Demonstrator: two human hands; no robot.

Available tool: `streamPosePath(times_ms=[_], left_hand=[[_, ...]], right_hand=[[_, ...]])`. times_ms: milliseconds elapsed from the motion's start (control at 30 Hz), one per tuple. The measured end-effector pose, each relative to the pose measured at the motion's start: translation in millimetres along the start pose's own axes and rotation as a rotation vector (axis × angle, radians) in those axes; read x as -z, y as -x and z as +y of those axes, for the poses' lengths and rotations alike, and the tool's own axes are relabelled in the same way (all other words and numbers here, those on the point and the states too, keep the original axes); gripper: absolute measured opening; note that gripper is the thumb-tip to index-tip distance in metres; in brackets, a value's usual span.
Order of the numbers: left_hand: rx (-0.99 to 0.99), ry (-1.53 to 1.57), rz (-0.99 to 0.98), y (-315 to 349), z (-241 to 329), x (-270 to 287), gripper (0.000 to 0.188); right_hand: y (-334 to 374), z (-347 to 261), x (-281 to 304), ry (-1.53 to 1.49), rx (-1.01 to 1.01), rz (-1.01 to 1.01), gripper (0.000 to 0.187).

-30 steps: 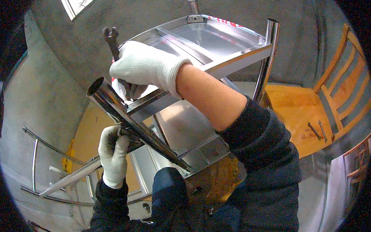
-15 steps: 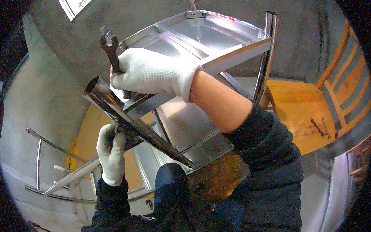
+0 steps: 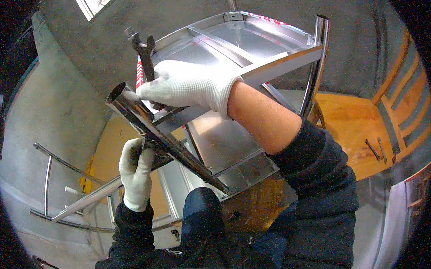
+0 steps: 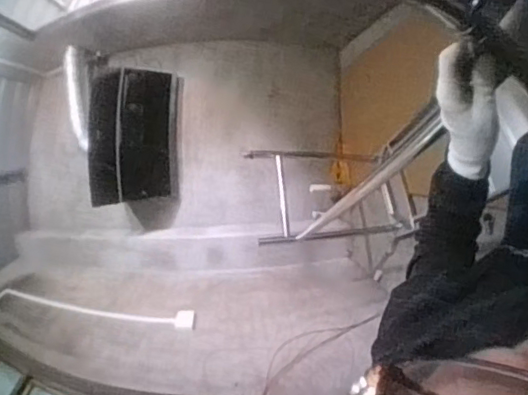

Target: The person assembles a metal shelving unit by attaching a cylindrical metal pole to the frame. They use a wrench to tighten a bolt, securing the pole in place.

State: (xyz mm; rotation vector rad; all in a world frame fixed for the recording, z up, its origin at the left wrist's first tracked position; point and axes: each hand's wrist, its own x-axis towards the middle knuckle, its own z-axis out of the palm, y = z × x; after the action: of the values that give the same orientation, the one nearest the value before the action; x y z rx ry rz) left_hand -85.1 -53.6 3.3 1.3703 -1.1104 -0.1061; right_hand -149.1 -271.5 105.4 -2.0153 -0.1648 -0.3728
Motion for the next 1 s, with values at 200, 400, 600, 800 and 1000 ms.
streamPosePath(times_ms=[200, 400, 600, 800, 1000], left_hand=[[0.003, 0.059, -0.016, -1, 2, -3, 0.019], [-0.011, 0.025, -0.04, -2, -2, 0, 0.018], [0.005, 0.041, -0.03, -2, 1, -1, 0.016], [0.098, 0.192, 0.047, 1, 1, -11, 0.027], [0.202, 0.325, 0.107, 5, -2, -19, 0.025]], right_hand=[[3, 7, 6, -0.029, 0.141, -0.033, 0.035], [-3, 9, 9, 0.119, 0.099, -0.042, 0.03], [8, -10, 10, 0.293, 0.068, -0.077, 0.019], [5, -4, 11, 0.286, 0.119, -0.081, 0.019], [6, 2, 11, 0.263, 0.16, -0.082, 0.017]])
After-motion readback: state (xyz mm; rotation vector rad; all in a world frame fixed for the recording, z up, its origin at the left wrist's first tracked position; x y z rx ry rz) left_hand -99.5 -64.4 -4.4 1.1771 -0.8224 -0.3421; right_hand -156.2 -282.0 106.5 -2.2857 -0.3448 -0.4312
